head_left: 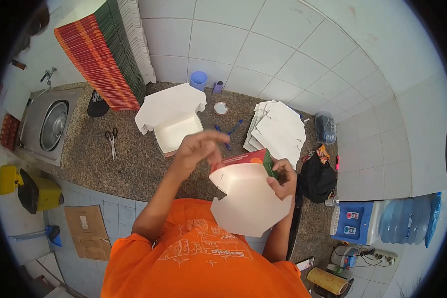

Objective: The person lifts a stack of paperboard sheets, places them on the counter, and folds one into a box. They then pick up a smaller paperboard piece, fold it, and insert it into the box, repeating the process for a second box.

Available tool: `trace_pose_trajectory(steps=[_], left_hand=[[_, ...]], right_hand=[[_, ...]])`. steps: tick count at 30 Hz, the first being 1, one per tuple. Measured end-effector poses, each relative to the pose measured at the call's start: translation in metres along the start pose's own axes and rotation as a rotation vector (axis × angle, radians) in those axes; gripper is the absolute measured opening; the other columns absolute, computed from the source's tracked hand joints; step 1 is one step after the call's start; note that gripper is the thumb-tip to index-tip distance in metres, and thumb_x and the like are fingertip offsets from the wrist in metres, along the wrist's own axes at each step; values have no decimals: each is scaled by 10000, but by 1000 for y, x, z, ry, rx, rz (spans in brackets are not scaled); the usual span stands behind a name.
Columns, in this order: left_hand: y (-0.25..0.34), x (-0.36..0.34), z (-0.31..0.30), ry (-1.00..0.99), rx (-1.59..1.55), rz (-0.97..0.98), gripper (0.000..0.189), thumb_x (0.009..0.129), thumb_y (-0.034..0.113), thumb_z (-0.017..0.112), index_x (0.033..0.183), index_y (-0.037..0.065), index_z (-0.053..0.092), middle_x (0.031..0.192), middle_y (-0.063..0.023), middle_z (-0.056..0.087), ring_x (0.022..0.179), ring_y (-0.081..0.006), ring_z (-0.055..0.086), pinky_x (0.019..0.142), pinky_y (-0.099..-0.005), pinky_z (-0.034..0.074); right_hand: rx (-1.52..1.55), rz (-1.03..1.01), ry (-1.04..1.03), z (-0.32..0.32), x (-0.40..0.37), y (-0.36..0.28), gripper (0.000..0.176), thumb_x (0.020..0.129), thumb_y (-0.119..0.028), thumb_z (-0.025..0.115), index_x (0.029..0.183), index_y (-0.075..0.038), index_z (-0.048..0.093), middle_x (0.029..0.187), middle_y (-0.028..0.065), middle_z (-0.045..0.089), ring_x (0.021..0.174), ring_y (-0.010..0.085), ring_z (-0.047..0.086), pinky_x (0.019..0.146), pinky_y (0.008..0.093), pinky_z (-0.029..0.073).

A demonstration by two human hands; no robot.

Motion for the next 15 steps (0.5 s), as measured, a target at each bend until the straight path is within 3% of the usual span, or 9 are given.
trace_pose_trajectory(steps=[1, 2, 4, 6, 8, 10, 11, 15], left_hand=[[9, 1, -6, 49, -31, 124, 831, 915, 585, 695, 1448, -21, 499, 1458, -181, 553, 1298, -231, 574, 1085, -376, 457], [1, 4, -4, 50, -30, 124, 831, 915, 585, 695, 1448, -21, 499, 1458, -181, 553, 1298, -231, 574, 1085, -376, 457], [-40, 16, 11, -191, 28, 110, 857, 907, 495, 751, 1515, -13, 424, 1445, -170, 570, 1292, -229, 574, 1101, -377, 445], [-105, 14, 8, -357, -274, -267, 1060, 774, 649, 807, 1503, -27, 440, 1457, -174, 566, 1354, -244, 508, 1141, -412, 395], [-119, 9, 7, -477, -334, -289, 1023, 782, 586, 833, 1506, -19, 438, 1472, -156, 556, 1364, -240, 508, 1144, -417, 399], [-127, 1, 13, -460, -360, -380, 1000, 798, 565, 829, 1510, -15, 434, 1473, -148, 559, 1363, -242, 514, 1147, -419, 401], [-130, -3, 17, -446, -380, -474, 976, 814, 543, 824, 1515, -10, 430, 1474, -140, 561, 1363, -244, 521, 1149, -420, 403], [-146, -2, 27, -299, -521, -504, 1012, 814, 438, 856, 1581, 42, 328, 1505, -149, 530, 1337, -247, 558, 1143, -390, 418]], right_hand=[[43, -12, -114, 3, 7, -6, 375, 773, -75, 804, 1036, -43, 538, 1215, 182, 687, 1051, 179, 645, 929, 322, 487], [87, -25, -230, 10, 13, -14, 364, 777, -107, 812, 1022, -44, 551, 1206, 181, 697, 1039, 178, 650, 915, 316, 490], [-21, 2, -281, 23, 31, -18, 362, 777, -156, 831, 1008, -42, 575, 1176, 174, 716, 1018, 175, 654, 898, 309, 492], [128, -14, -420, 38, 45, -13, 377, 776, -199, 845, 1004, -36, 594, 1136, 163, 732, 1001, 175, 659, 890, 312, 496], [154, 62, -479, 45, 50, -16, 416, 757, -228, 864, 1007, -31, 597, 1183, 172, 708, 1035, 181, 653, 897, 311, 494], [418, 280, -641, 55, 46, -6, 467, 741, -254, 874, 1038, -30, 591, 1256, 187, 668, 1087, 195, 640, 929, 313, 482], [494, 262, -712, 48, 46, 22, 524, 740, -272, 880, 1095, -32, 579, 1333, 200, 615, 1141, 216, 622, 978, 327, 459], [377, 155, -650, 38, 45, 56, 594, 755, -354, 886, 1158, -38, 584, 1351, 199, 608, 1149, 247, 631, 1016, 371, 446]])
Point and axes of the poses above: each hand's wrist, its own x-axis towards the middle knuckle, its own z-axis out of the palm, y = z × x, the point moved 5 cm from there along x, towards the middle knuckle
